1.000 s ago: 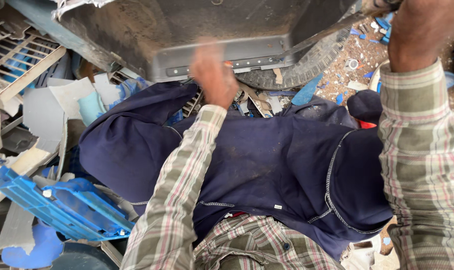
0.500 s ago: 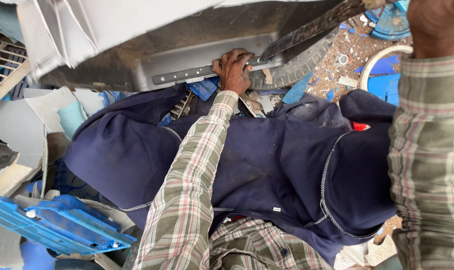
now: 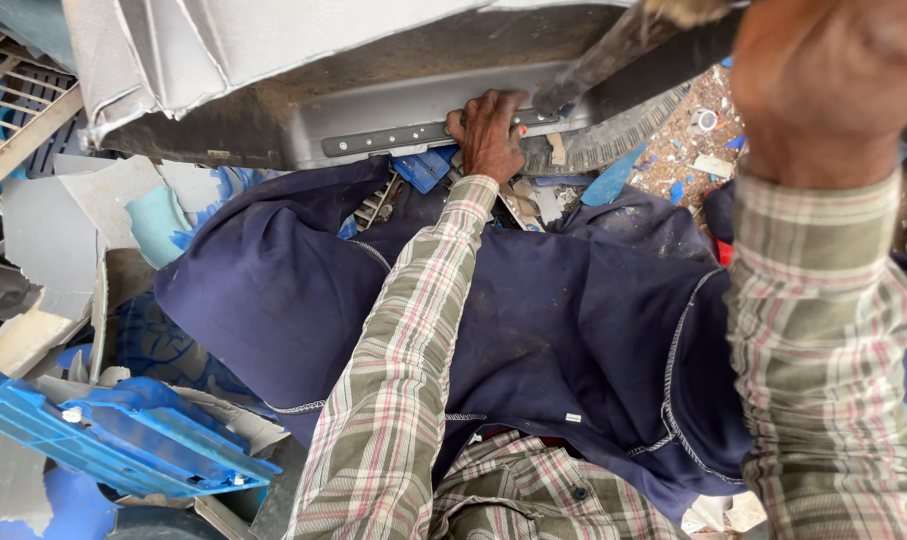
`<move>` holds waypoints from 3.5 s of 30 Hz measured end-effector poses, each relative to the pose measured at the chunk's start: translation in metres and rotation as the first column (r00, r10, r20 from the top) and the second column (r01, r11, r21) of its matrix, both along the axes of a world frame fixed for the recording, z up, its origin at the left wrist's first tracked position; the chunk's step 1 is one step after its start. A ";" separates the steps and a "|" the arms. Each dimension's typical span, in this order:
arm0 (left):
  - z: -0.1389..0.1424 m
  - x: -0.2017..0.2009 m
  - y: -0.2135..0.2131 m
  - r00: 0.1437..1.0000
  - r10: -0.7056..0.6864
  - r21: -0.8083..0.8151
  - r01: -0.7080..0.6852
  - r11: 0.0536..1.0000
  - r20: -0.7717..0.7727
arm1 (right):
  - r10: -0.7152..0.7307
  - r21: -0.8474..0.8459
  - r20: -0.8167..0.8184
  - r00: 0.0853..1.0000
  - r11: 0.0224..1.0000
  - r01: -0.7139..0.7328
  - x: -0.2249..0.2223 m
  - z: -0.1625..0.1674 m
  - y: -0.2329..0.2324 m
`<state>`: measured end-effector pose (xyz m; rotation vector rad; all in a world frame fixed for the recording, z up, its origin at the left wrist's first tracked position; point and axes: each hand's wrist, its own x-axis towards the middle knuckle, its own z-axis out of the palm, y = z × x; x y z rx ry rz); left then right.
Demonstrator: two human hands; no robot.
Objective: The person sits on the ground and uses a knife to pry and cut a metal bracket off a gray plastic housing. They repeatedly strike and scrape the bracket, then pull it away from the housing.
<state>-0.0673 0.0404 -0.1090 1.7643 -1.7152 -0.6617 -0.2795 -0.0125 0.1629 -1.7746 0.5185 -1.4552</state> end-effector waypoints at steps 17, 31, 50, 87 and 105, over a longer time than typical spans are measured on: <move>-0.009 0.008 -0.006 0.993 -0.079 0.031 0.082 0.996 -0.091 | 0.129 -0.227 0.056 0.990 0.967 -0.113 0.061 0.027 0.022; 0.009 0.006 -0.006 0.993 -0.086 -0.010 0.085 0.996 -0.086 | -0.096 -0.164 0.278 0.956 0.976 0.146 0.060 0.038 0.054; 0.026 0.005 -0.016 0.990 -0.130 0.066 0.134 0.989 -0.059 | -0.013 0.051 0.499 0.866 0.999 -0.015 0.086 0.054 0.053; 0.023 -0.005 -0.009 0.996 -0.044 0.039 0.041 0.998 0.075 | -0.228 0.040 -0.259 0.938 0.968 0.247 0.061 0.054 0.028; 0.029 -0.023 -0.049 0.935 -0.214 0.171 0.170 0.970 0.284 | -0.271 -0.219 -0.591 0.760 0.960 0.173 0.083 0.033 0.020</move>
